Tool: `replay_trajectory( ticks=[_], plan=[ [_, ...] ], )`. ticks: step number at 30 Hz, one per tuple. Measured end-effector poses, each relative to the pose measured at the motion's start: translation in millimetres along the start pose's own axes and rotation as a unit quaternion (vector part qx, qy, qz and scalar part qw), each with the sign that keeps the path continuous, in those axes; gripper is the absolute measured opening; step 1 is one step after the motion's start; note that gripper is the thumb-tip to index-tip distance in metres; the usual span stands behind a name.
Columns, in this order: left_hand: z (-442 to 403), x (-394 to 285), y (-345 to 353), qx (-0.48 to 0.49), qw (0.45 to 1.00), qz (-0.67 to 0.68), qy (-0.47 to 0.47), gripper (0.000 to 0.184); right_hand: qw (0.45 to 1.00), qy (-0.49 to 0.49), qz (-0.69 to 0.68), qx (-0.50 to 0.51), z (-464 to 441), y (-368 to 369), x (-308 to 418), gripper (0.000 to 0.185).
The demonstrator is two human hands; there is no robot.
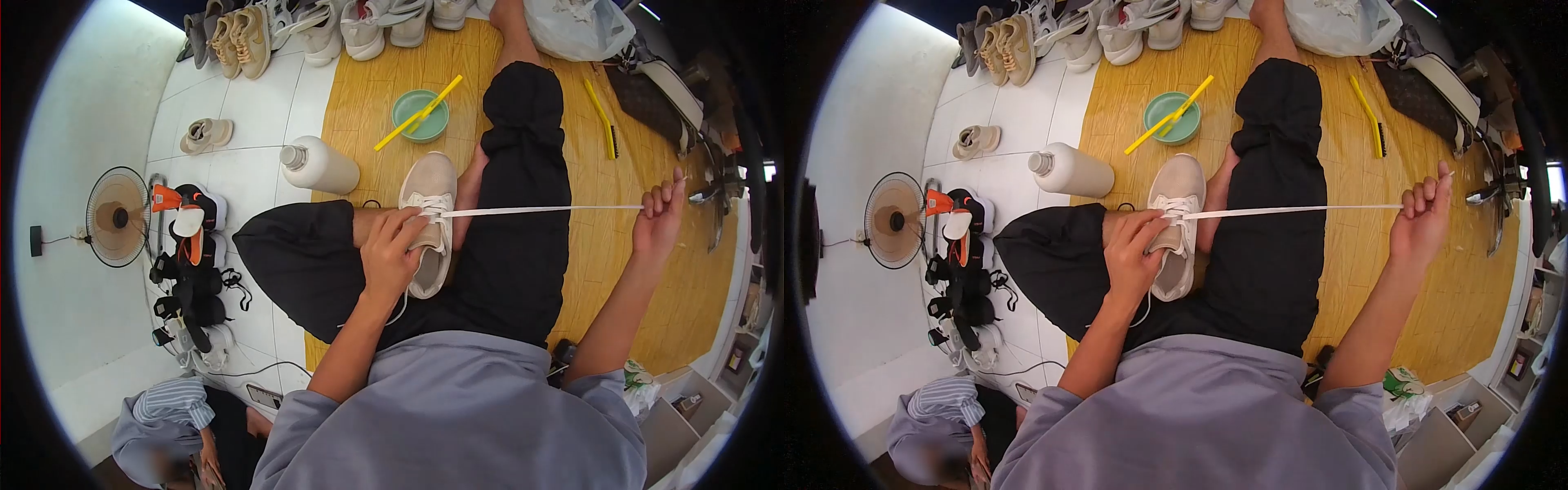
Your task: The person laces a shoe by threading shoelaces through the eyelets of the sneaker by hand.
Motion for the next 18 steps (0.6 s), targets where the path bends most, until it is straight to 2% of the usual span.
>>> replay_trajectory(
  ticks=[2,4,6,8,10,13,16,18],
  plan=[
    [0.6,1.9,0.9,-0.002,1.000,0.000,-0.006,0.046,0.980,-0.019,0.188,-0.066,15.5,36.6,5.9,0.030],
    [0.0,2.6,-0.5,-0.013,1.000,-0.002,-0.011,0.045,0.913,-0.046,0.401,-0.054,35.6,79.4,-11.7,0.021],
    [0.1,2.3,-0.1,-0.017,1.000,0.001,-0.011,0.043,0.917,-0.031,0.358,0.174,59.0,152.1,-52.4,0.011],
    [-0.3,1.8,0.5,-0.016,1.000,0.001,-0.013,0.042,0.855,-0.015,0.448,0.261,83.4,200.6,-81.3,0.006],
    [-0.1,1.3,1.2,-0.011,1.000,-0.001,-0.019,0.042,0.831,-0.008,0.440,0.340,99.9,234.5,-108.4,0.008],
    [1.4,3.7,3.0,-0.005,1.000,-0.010,-0.027,0.042,0.776,-0.020,0.476,0.413,109.0,255.3,-146.5,0.010],
    [1.2,3.1,1.4,-0.010,1.000,-0.009,-0.028,0.042,0.760,-0.026,0.476,0.442,106.1,258.5,-165.8,0.012],
    [1.0,4.0,0.7,-0.014,0.999,0.003,-0.032,0.042,0.749,0.012,0.476,0.460,105.7,258.3,-173.2,0.012]
  ],
)
Point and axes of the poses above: each hand's wrist, its own z-axis away from the middle knuckle, its own y-axis out of the palm, x = y × z, the point moved 9 cm from there along -z, towards the middle knuckle, and after that the axes turned 12 degrees about x, right-handed, at the moved point
